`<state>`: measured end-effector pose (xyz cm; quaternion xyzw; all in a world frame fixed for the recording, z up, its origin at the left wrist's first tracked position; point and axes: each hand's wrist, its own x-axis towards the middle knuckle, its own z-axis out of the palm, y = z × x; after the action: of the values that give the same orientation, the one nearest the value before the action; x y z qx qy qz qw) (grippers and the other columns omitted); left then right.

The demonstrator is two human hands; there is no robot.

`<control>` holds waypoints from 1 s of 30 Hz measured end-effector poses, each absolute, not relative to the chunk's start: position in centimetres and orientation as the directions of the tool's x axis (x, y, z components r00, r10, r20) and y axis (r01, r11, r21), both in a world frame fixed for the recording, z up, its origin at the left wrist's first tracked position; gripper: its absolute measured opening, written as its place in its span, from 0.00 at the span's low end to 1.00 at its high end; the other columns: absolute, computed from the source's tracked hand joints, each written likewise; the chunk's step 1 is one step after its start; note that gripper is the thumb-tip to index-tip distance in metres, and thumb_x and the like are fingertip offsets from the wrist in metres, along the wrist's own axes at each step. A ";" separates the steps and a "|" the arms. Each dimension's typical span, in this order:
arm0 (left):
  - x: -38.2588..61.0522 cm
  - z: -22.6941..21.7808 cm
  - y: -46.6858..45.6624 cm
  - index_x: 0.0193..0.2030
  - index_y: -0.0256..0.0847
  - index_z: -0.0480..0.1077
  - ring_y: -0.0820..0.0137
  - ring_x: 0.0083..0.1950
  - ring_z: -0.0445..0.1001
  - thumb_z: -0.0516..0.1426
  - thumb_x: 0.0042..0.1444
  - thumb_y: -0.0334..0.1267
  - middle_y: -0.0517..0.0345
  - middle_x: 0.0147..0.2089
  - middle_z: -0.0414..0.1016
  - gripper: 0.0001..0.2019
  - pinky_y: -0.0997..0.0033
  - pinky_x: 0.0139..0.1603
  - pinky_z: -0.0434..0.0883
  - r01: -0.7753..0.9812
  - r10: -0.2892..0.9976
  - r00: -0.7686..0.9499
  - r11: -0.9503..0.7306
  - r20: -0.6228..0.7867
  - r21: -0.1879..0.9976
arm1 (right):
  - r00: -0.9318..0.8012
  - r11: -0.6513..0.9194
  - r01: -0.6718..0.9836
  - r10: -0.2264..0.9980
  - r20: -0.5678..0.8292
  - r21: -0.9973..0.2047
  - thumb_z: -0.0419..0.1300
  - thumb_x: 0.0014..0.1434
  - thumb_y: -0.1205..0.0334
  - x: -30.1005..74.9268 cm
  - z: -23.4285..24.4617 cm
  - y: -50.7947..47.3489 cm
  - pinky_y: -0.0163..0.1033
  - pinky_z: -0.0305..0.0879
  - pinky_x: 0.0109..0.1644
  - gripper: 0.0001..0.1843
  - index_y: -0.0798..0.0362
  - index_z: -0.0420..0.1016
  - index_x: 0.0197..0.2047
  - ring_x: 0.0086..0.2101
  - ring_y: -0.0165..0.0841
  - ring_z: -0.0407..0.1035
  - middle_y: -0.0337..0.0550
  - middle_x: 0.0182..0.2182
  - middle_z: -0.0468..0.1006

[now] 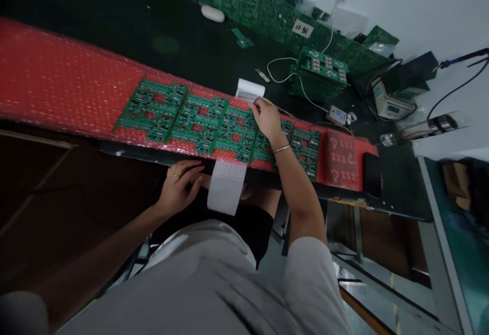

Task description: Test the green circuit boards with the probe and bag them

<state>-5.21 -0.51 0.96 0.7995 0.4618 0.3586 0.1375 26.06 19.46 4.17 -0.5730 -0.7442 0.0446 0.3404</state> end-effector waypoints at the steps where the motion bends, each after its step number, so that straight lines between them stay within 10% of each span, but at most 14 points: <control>1: -5.2 1.0 -0.4 0.54 0.44 0.75 0.55 0.59 0.74 0.55 0.65 0.35 0.46 0.56 0.78 0.13 0.49 0.59 0.71 0.636 0.838 0.316 -0.535 0.445 0.556 | -0.113 0.338 0.822 0.886 0.451 -0.459 0.50 0.71 0.35 26.0 4.2 19.5 0.49 0.70 0.48 0.28 0.49 0.72 0.34 0.35 0.42 0.74 0.47 0.29 0.76; 30: -3.6 -0.3 0.4 0.50 0.48 0.80 0.60 0.51 0.73 0.60 0.68 0.43 0.51 0.48 0.80 0.10 0.58 0.49 0.69 0.597 0.781 0.396 -0.618 0.482 0.511 | -0.142 0.316 0.871 0.895 0.423 -0.377 0.47 0.74 0.41 26.0 2.8 20.0 0.50 0.70 0.53 0.24 0.51 0.71 0.40 0.43 0.42 0.73 0.47 0.35 0.75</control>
<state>-3.64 0.38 -0.32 0.8256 0.4175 0.3570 0.1289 26.04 19.99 2.83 -0.5843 -0.7554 0.0204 0.2958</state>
